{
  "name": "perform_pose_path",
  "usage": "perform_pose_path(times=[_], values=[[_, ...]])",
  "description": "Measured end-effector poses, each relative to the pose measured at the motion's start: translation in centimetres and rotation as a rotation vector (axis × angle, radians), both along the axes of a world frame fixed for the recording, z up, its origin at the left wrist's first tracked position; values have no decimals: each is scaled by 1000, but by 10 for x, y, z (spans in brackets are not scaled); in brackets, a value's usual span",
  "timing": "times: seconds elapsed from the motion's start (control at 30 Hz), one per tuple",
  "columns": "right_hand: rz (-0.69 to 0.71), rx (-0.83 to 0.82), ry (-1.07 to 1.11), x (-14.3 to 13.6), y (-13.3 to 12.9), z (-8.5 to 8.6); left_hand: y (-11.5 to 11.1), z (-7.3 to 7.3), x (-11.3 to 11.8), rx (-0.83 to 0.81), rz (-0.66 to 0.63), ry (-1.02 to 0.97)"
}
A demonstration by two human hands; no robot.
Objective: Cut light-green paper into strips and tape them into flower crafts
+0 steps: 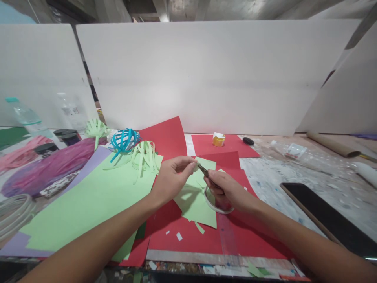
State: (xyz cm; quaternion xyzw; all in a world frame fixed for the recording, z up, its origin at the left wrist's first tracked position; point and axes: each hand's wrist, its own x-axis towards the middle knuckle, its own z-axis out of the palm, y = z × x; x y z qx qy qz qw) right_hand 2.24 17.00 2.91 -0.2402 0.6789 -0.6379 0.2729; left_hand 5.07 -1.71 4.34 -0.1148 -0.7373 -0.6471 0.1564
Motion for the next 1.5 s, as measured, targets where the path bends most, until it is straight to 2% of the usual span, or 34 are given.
perform_pose_path(times=[0.6,0.7,0.83,0.9,1.0,1.13,1.23,1.33,1.5], values=[[-52,11,22,-4,0,1,-1,6,-1,-40,-30,-65],[-86,-20,-28,-7,1,0,-7,5,-4,-225,-28,-62],[-135,-79,-129,-10,1,-2,-19,-7,-9,-692,-138,-57],[-131,-80,-131,-10,1,-3,-23,-15,-12,-838,-173,-43],[-126,-65,-119,-9,0,-3,-25,-23,-16,-923,-196,11],[-124,-63,-129,-8,-1,-3,-24,-24,-18,-974,-186,72],[-128,-54,-121,-8,-1,-5,-23,-23,-18,-951,-129,42],[-166,-17,4,-9,0,-5,-21,-19,-18,-743,-109,-52],[-197,123,286,-9,-1,-4,-12,-5,-10,-417,-209,-103]])
